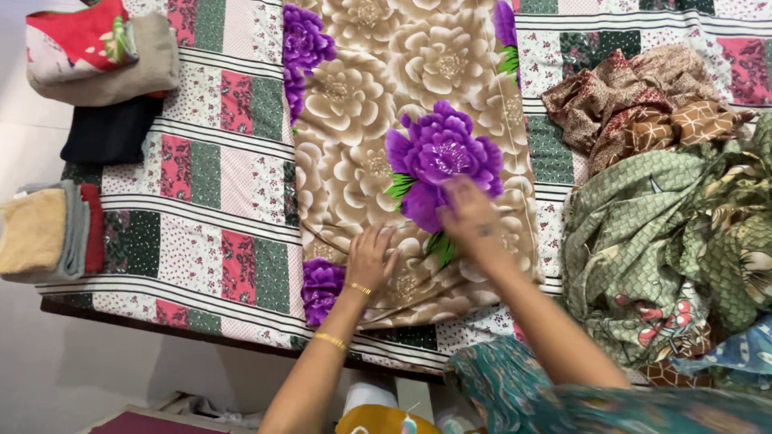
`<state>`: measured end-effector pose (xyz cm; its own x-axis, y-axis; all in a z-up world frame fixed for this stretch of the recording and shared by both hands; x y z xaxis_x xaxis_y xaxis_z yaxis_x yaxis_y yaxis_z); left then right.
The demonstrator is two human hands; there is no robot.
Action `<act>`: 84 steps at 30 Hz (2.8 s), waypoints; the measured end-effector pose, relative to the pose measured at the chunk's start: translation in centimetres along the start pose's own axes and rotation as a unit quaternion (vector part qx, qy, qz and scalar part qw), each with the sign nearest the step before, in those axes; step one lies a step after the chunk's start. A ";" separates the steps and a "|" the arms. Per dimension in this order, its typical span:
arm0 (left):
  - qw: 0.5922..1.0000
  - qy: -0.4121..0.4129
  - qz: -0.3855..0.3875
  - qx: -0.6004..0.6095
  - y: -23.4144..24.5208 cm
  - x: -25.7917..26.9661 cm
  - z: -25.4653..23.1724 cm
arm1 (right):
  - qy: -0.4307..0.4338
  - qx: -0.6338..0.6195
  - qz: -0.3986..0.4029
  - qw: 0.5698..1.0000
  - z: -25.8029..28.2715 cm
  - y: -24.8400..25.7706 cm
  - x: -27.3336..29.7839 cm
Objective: The person folds a floral-patterned cloth on a bed, smoothing and aligning edges by hand. The person then picks up a second patterned cloth and begins to unfold it.
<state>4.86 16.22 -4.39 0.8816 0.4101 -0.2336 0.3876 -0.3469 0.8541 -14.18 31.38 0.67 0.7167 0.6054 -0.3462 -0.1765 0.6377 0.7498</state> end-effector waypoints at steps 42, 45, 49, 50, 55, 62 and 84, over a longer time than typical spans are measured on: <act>0.388 0.583 0.124 0.703 7.6 13.1 7.9 | -0.586 -0.203 0.409 0.670 -16.6 8.6 8.4; 0.377 0.446 -0.010 0.812 7.9 2.9 9.6 | -0.598 -0.236 0.310 0.701 -17.5 7.1 1.2; 0.311 0.463 -0.184 0.809 5.4 -7.9 11.4 | -0.636 -0.527 0.015 0.563 -18.7 1.6 -5.4; 0.363 0.483 -0.180 0.776 4.8 -9.7 11.9 | -0.631 -0.511 -0.055 0.581 -19.4 0.3 -6.3; 0.768 0.540 -0.258 0.227 4.2 -9.4 15.9 | -0.450 -0.154 -0.164 0.864 -19.8 0.7 -4.9; 0.852 0.466 -0.229 0.071 -1.0 1.1 19.0 | -0.180 0.125 -0.167 0.961 -12.1 -0.3 0.0; 0.848 0.498 -0.164 0.073 -1.5 0.6 19.6 | -0.398 -0.141 -0.130 0.897 -21.0 -2.8 -2.2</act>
<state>10.08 0.42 -14.95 0.0821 0.9890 0.1228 0.6612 -0.1462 0.7358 -29.48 38.29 -12.50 0.9932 -0.0421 0.1081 -0.0163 0.8717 0.4898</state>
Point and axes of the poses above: each hand's wrist, its own x-axis away from the middle knuckle, its own y-axis out of the back of the hand, z = x × y, the point moved 5 cm from there along -x, towards the middle knuckle, and after that the axes turned 11 degrees about -z, right-handed, at the moved point
